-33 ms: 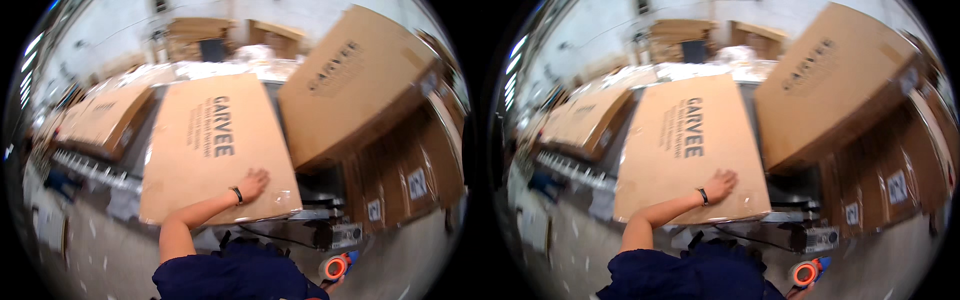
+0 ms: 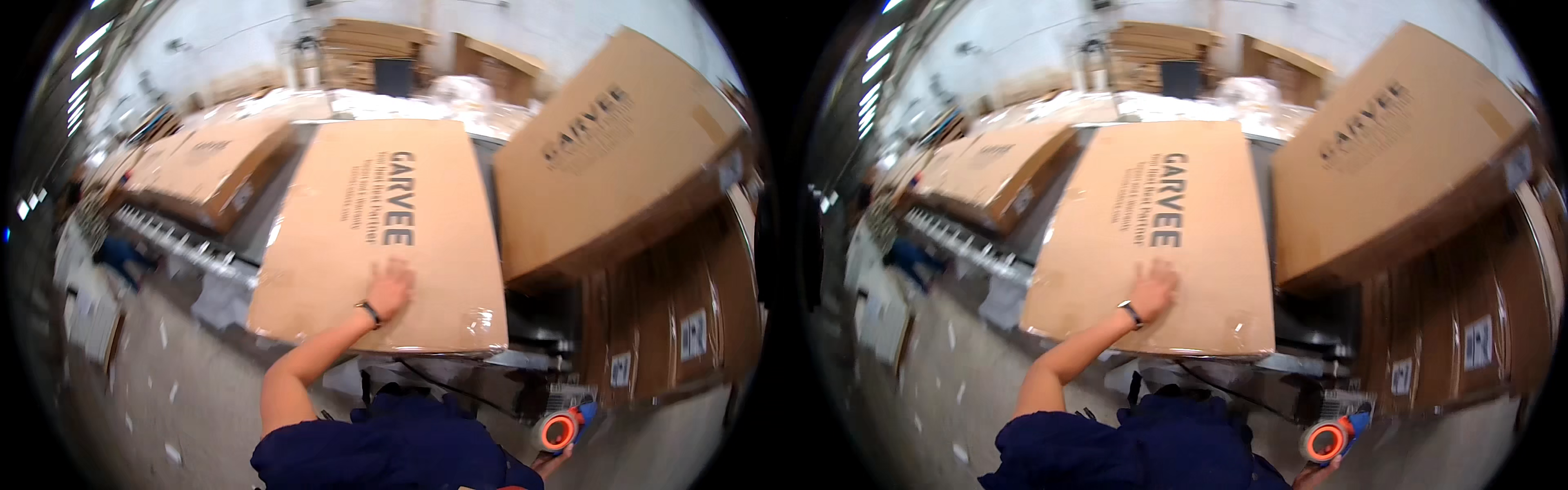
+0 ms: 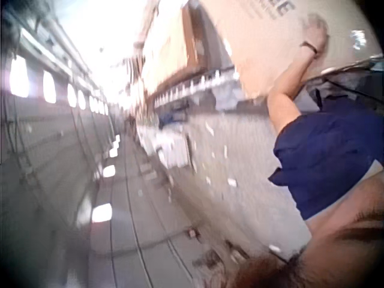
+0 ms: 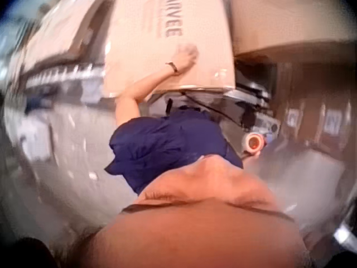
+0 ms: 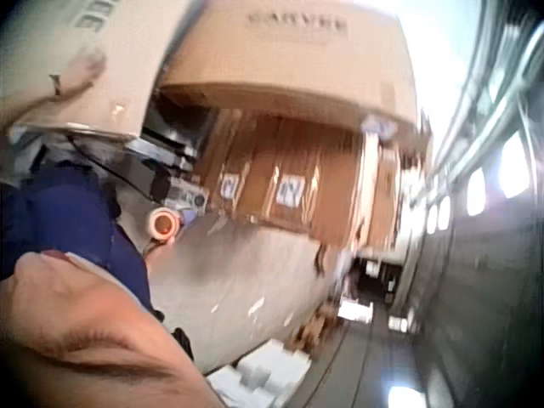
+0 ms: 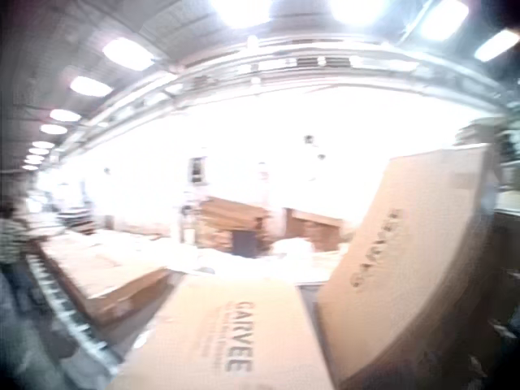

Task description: The person uses a tape dispenser to seal cardboard boxes on a conveyor belt and slides them along the line.

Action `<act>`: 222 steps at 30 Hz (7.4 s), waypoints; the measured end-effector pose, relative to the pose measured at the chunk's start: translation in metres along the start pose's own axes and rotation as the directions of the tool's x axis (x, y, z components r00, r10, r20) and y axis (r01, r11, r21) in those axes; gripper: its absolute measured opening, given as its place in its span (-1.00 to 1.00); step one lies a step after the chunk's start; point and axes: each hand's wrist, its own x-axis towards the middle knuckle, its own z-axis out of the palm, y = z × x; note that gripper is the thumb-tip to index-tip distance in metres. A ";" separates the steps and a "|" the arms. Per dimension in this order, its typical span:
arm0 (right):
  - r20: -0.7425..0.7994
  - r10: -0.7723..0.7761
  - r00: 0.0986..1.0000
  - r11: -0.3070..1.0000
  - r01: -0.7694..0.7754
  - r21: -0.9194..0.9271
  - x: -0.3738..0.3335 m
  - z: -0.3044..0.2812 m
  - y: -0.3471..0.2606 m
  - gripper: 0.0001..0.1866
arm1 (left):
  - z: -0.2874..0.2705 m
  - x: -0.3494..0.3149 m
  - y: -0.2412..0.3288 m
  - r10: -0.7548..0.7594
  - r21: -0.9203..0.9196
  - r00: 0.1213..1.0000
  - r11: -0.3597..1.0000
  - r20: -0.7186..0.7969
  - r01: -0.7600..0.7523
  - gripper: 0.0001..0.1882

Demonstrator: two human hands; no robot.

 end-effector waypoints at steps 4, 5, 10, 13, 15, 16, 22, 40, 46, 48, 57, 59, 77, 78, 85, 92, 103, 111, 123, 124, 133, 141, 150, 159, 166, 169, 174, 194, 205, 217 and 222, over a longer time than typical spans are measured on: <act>0.407 0.026 0.913 0.997 0.006 -0.078 0.077 0.095 -0.013 -0.31 | -0.025 -0.171 -0.067 -0.765 0.092 0.639 0.633 -0.080 0.769 -0.38; 0.602 0.081 0.794 0.986 0.026 -0.167 0.107 0.113 -0.003 -0.28 | -0.025 -0.207 -0.070 -0.868 0.092 0.493 0.486 -0.067 0.869 -0.33; 0.949 0.064 0.308 0.953 0.263 -0.149 0.029 0.282 0.044 -0.19 | -0.003 -0.283 -0.068 -0.976 -0.038 0.205 0.208 -0.075 0.977 -0.19; 0.976 0.143 0.162 0.971 0.170 -0.170 -0.051 0.344 0.093 -0.15 | -0.018 -0.262 -0.094 -0.982 0.021 0.186 0.185 -0.034 0.982 -0.15; 0.973 0.220 0.074 0.975 0.008 -0.221 -0.093 0.366 0.134 -0.14 | -0.012 -0.258 -0.120 -0.974 -0.004 0.206 0.208 -0.095 0.978 -0.17; 0.971 0.234 0.056 0.970 -0.080 -0.229 -0.115 0.379 0.149 -0.19 | -0.018 -0.252 -0.130 -0.974 -0.011 0.207 0.209 -0.092 0.978 -0.17; 0.931 -0.021 0.365 0.997 0.071 -0.005 -0.166 0.454 0.266 -0.33 | -0.041 -0.263 -0.198 -0.890 -0.212 0.388 0.342 0.240 0.915 -0.19; 0.903 0.306 0.302 0.926 -0.316 -0.208 -0.142 0.488 0.334 -0.40 | -0.017 -0.313 -0.223 -0.744 -0.527 0.657 0.609 -0.121 0.593 -0.37; 0.700 0.040 0.713 0.995 0.037 -0.095 -0.120 0.490 0.337 -0.38 | -0.040 -0.376 -0.328 -0.283 -0.768 0.950 0.635 -0.134 0.080 -0.41; 0.657 -0.044 0.752 0.993 0.105 -0.054 -0.138 0.496 0.343 -0.38 | -0.030 -0.412 -0.397 -0.216 -0.707 0.975 0.698 -0.054 0.115 -0.49; 0.512 -0.194 0.837 0.973 0.232 -0.011 -0.276 0.550 0.414 -0.37 | 0.061 -0.690 -0.780 -0.916 -0.681 0.362 0.153 0.175 0.717 -0.73; 0.486 -0.222 0.845 0.968 0.251 0.004 -0.312 0.567 0.441 -0.37 | 0.038 -0.721 -0.868 -0.963 -0.627 0.259 0.155 0.077 0.763 -0.76; 0.139 -0.118 0.983 0.943 0.068 0.326 -0.705 0.791 0.705 -0.24 | -0.069 -0.444 -1.597 -0.897 -0.069 0.427 0.436 -0.116 0.897 -0.27; 0.096 -0.151 0.984 0.938 0.112 0.328 -0.724 0.816 0.711 -0.24 | -0.052 -0.446 -1.614 -0.911 -0.115 0.413 0.411 -0.003 0.904 -0.25; -0.074 -0.212 0.974 0.972 0.218 0.091 -0.743 0.833 0.729 -0.22 | -0.021 -0.442 -1.662 -0.824 -0.296 0.563 0.522 0.067 0.800 -0.25; 0.040 -0.582 0.812 0.793 0.577 -0.193 -0.657 0.770 0.737 -0.29 | -0.030 -0.423 -1.651 -0.610 0.120 0.740 0.743 -0.285 0.659 -0.37; 0.261 -0.686 0.679 0.712 0.700 0.051 -0.804 0.844 0.624 -0.35 | -0.075 -0.349 -1.211 0.540 -0.419 0.841 0.772 0.036 -0.478 0.06; 0.351 -0.838 0.418 0.298 0.890 -0.346 -0.860 0.820 0.691 -0.18 | -0.060 -0.350 -1.174 0.443 -0.332 0.893 0.856 0.081 -0.395 -0.07; 0.338 -0.676 0.654 0.685 0.728 -0.039 -0.845 0.804 0.773 -0.36 | -0.054 -0.351 -1.162 0.345 -0.276 0.938 0.899 -0.031 -0.340 -0.09; 0.161 -0.555 0.816 0.832 0.551 0.073 -0.858 0.773 0.778 -0.42 | -0.056 -0.353 -1.164 0.343 -0.232 0.939 0.912 -0.016 -0.337 -0.08; -0.176 -0.704 0.688 0.697 0.619 -0.362 -0.920 0.645 0.815 -0.21 | -0.070 -0.357 -1.155 0.261 -0.069 0.962 0.964 0.080 -0.256 -0.05; 0.048 -0.747 0.663 0.588 0.693 -0.417 -0.896 0.782 0.887 0.00 | -0.049 -0.374 -1.159 0.257 -0.164 0.965 0.951 -0.060 -0.263 -0.23; -0.177 -0.751 0.636 0.627 0.771 0.114 -0.925 0.739 0.816 -0.34 | -0.041 -0.363 -1.168 0.261 -0.154 0.958 0.949 -0.117 -0.277 -0.25; 0.300 -0.769 0.565 0.383 0.782 -0.493 -0.895 0.792 0.847 -0.25 | -0.035 -0.369 -1.167 0.254 -0.219 0.952 0.932 -0.172 -0.289 -0.27; 0.114 -0.014 0.993 0.836 -0.051 0.547 -0.925 0.740 0.819 -0.36 | -0.025 -0.363 -1.166 0.258 -0.259 0.942 0.915 -0.216 -0.310 -0.31; 0.091 0.103 0.991 0.818 -0.136 0.560 -0.955 0.722 0.799 -0.34 | -0.036 -0.363 -1.163 0.234 -0.199 0.948 0.940 -0.215 -0.277 -0.27; 0.199 0.243 0.950 0.764 -0.313 0.564 -0.977 0.723 0.775 -0.35 | -0.065 -0.334 -1.132 0.254 -0.171 0.963 0.956 0.087 -0.237 -0.16; 0.589 0.321 0.742 -0.231 0.665 -0.711 -0.836 0.966 0.688 -0.38 | -0.035 -0.325 -1.112 0.405 -0.334 0.900 0.835 -0.164 -0.437 -0.33; 0.458 0.312 0.832 -0.208 0.530 -0.822 -0.970 0.780 0.706 -0.31 | -0.029 -0.331 -1.120 0.367 -0.308 0.912 0.860 -0.184 -0.408 -0.36; 0.560 0.272 0.783 -0.481 0.614 -0.625 -0.901 0.814 0.785 -0.39 | -0.020 -0.330 -1.113 0.362 -0.348 0.882 0.819 -0.302 -0.455 -0.36; 0.553 0.398 0.732 0.150 0.542 -0.827 -0.953 0.757 0.749 -0.43 | -0.036 -0.332 -1.137 0.436 -0.361 0.868 0.789 -0.238 -0.496 -0.26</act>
